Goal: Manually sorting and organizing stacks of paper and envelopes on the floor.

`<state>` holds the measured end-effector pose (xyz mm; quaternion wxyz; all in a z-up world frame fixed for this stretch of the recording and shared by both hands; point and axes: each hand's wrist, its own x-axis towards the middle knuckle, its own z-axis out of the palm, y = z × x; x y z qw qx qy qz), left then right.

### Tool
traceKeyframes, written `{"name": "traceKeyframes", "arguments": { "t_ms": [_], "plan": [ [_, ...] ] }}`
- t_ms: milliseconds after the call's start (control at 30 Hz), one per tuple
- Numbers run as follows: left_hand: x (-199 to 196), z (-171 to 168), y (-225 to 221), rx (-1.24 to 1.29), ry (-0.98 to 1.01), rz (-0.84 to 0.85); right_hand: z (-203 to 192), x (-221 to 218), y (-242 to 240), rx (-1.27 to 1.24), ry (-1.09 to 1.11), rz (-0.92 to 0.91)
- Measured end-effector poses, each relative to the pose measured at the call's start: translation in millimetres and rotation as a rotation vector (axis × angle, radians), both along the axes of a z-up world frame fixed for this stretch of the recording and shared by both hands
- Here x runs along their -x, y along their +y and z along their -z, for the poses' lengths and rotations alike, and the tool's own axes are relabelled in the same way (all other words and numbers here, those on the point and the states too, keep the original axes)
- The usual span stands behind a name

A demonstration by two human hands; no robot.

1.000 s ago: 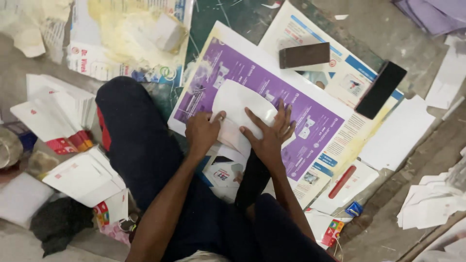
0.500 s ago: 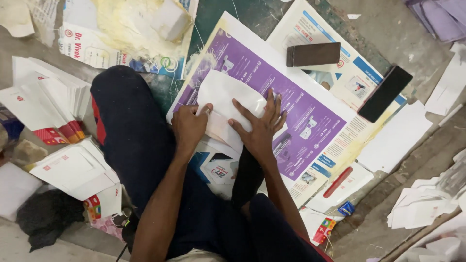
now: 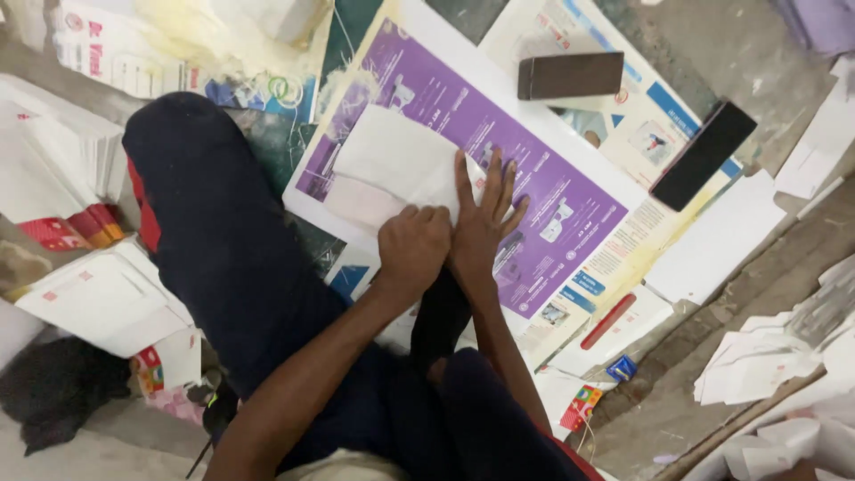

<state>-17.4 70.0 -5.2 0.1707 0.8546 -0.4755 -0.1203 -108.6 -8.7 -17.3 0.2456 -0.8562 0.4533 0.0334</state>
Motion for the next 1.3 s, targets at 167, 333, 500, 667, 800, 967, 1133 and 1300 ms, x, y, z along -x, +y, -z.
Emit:
{"name": "traceKeyframes", "arguments": {
  "t_ms": [167, 333, 500, 667, 800, 967, 1133, 1300],
  "plan": [
    [-12, -13, -6, -0.028, 0.113, -0.118, -22, -6, -4, -0.135, 0.050, 0.042],
    [-14, -18, -12, 0.007, 0.241, -0.055, 11, 3, -2, 0.073, -0.032, 0.022],
    [-8, -29, -4, -0.102, 0.292, -0.075, -12, 8, 4, 0.050, -0.021, -0.028],
    [-92, -48, -28, -0.029, 0.318, -0.278, -13, -34, -9, 0.089, 0.014, -0.163],
    [-182, -53, -53, 0.120, -0.343, -0.285, -16, -69, 0, 0.215, -0.193, -0.396],
    [-291, -29, -68, -0.168, 0.005, -0.225, -18, -87, -7, 0.224, -0.265, -0.368],
    [-320, -65, -16, 0.493, 0.438, -0.635, -16, -84, -8, 0.195, -0.281, -0.359],
    [-264, -45, 2, 0.297, -0.139, -0.507, -17, -89, -12, 0.177, -0.274, -0.322]
  ]
}}
